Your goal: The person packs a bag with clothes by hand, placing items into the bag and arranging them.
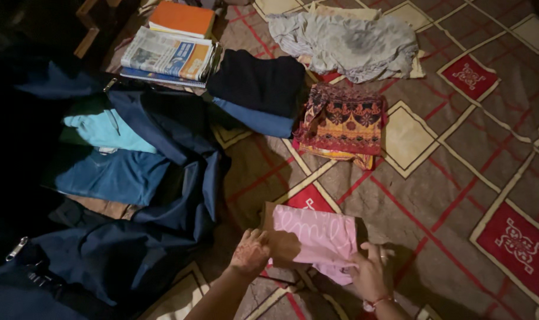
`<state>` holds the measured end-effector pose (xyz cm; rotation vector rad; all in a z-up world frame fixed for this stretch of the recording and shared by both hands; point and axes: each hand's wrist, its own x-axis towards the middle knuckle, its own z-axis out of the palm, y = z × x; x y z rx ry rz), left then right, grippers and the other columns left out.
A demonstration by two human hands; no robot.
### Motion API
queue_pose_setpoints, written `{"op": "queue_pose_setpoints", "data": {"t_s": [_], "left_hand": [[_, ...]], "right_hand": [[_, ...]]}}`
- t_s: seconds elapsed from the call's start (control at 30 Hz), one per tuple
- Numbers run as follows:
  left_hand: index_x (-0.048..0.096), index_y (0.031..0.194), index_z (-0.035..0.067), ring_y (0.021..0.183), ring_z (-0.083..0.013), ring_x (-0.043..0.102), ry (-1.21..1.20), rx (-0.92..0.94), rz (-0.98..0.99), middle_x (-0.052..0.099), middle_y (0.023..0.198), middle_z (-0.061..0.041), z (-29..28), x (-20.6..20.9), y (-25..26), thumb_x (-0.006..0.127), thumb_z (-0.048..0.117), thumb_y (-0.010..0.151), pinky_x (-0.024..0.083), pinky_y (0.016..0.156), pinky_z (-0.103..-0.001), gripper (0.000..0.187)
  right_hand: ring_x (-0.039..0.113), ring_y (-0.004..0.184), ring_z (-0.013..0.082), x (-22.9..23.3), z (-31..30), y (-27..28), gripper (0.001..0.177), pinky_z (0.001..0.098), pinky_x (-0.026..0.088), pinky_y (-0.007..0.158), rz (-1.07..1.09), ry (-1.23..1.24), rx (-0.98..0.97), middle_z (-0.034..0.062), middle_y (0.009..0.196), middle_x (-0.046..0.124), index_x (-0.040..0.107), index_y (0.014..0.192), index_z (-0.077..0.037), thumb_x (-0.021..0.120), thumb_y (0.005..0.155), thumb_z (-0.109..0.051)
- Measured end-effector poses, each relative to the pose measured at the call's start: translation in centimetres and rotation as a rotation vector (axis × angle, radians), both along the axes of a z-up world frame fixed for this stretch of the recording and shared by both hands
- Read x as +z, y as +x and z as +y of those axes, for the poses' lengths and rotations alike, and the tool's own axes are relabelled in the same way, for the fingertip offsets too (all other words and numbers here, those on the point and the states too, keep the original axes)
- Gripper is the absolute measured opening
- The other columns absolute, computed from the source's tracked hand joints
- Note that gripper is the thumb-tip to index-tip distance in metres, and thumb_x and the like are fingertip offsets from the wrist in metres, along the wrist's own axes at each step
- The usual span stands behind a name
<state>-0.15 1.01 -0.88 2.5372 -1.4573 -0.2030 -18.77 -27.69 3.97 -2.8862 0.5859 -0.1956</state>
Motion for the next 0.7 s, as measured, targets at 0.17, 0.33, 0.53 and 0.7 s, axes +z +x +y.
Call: {"op": "queue_pose_setpoints", "data": {"t_s": [0.17,0.33,0.53,0.7], "left_hand": [[0.072,0.09,0.002,0.119,-0.0372,0.055,0.046,0.023,0.148,0.06,0.121,-0.016,0.9,-2.2,-0.6,0.058,0.01,0.082,0.053,0.091,-0.046,0.018],[0.074,0.09,0.002,0.126,-0.042,0.046,0.149,0.032,0.372,0.052,0.132,-0.022,0.6,1.7,-1.3,0.066,0.024,0.079,0.045,0.104,-0.048,0.026],[0.058,0.139,0.003,0.143,-0.0447,0.035,-0.174,0.008,0.062,0.044,0.151,-0.024,-4.0,3.0,-1.3,0.061,0.025,0.087,0.021,0.118,-0.057,0.057],[0.042,0.151,-0.005,0.147,-0.0431,0.026,-0.196,-0.068,0.108,0.032,0.16,-0.024,-7.4,-0.7,-1.4,0.059,0.037,0.088,0.014,0.116,-0.059,0.077]], "right_hand": [[0.049,0.127,0.0348,-0.2,1.5,-0.8,0.028,0.0542,0.037,0.109,0.187,0.008,0.035,0.0073,0.131,0.059,0.082,0.089,-0.022,0.083,0.061,-0.022],[0.038,0.14,0.0338,-0.8,1.5,-0.3,0.032,0.049,0.035,0.114,0.424,0.108,0.003,0.0059,0.148,0.05,0.083,0.1,-0.025,0.082,0.07,-0.034],[0.043,0.139,0.0323,-1.8,2.6,4.3,0.053,0.0529,0.035,0.11,0.092,0.016,0.135,0.0106,0.142,0.054,0.064,0.129,-0.014,0.07,0.08,-0.03],[0.037,0.144,0.0287,-1.2,5.6,8.4,0.075,0.0497,0.028,0.115,0.266,-0.135,0.253,0.0048,0.157,0.046,0.048,0.15,-0.015,0.066,0.078,-0.028]]}}
